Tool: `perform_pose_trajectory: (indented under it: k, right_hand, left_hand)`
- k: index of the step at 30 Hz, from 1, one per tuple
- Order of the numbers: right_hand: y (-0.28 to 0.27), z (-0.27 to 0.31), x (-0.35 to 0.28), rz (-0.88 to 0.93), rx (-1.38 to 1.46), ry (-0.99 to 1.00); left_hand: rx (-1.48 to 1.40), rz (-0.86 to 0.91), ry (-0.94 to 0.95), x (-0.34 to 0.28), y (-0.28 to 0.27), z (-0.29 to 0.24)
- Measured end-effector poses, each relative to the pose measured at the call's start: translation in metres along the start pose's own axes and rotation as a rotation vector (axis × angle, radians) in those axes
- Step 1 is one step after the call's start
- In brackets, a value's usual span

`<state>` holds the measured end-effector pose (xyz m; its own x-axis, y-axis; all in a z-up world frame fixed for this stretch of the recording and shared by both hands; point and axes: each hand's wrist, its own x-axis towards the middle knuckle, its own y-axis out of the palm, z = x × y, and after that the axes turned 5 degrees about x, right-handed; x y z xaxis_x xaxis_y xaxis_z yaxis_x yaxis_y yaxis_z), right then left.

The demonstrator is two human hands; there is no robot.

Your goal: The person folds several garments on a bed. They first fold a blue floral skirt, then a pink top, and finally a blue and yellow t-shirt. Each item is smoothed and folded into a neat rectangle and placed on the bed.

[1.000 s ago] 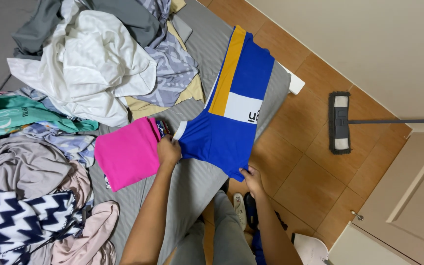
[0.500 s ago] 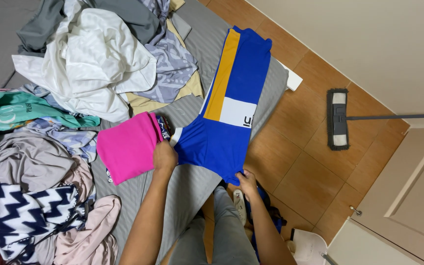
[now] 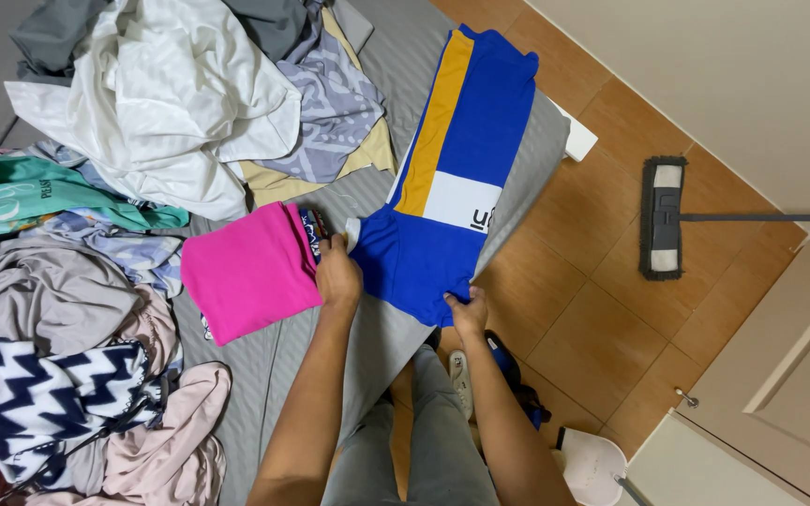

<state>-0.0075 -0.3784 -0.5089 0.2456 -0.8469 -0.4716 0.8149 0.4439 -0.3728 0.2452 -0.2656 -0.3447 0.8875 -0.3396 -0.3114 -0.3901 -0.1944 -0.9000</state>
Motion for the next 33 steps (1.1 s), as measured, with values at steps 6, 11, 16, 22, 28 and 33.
perform_pose_trajectory:
  k: [6, 11, 16, 22, 28, 33]
  right_hand:
    - [-0.001, 0.000, -0.003, -0.017, 0.016, 0.062]
    - [-0.007, 0.009, -0.007, -0.006, 0.074, 0.189]
    - [-0.017, 0.010, 0.001, -0.033, 0.149, 0.213]
    - [-0.017, 0.026, 0.005, 0.126, 0.230, 0.240]
    - [-0.007, -0.042, 0.016, 0.188, 0.294, 0.239]
    - [-0.014, -0.011, -0.033, 0.261, 0.332, 0.264]
  left_hand:
    - [-0.088, -0.060, 0.343, -0.028, 0.013, -0.036]
    - [-0.091, 0.140, 0.625, -0.056, 0.019, -0.077]
    - [-0.142, 0.141, 0.180, -0.053, 0.044, -0.060]
    - [-0.171, 0.215, -0.164, -0.039, 0.065, -0.023]
    - [-0.162, 0.191, -0.017, -0.031, 0.122, 0.032]
    - [-0.310, 0.191, -0.088, -0.049, 0.090, 0.047]
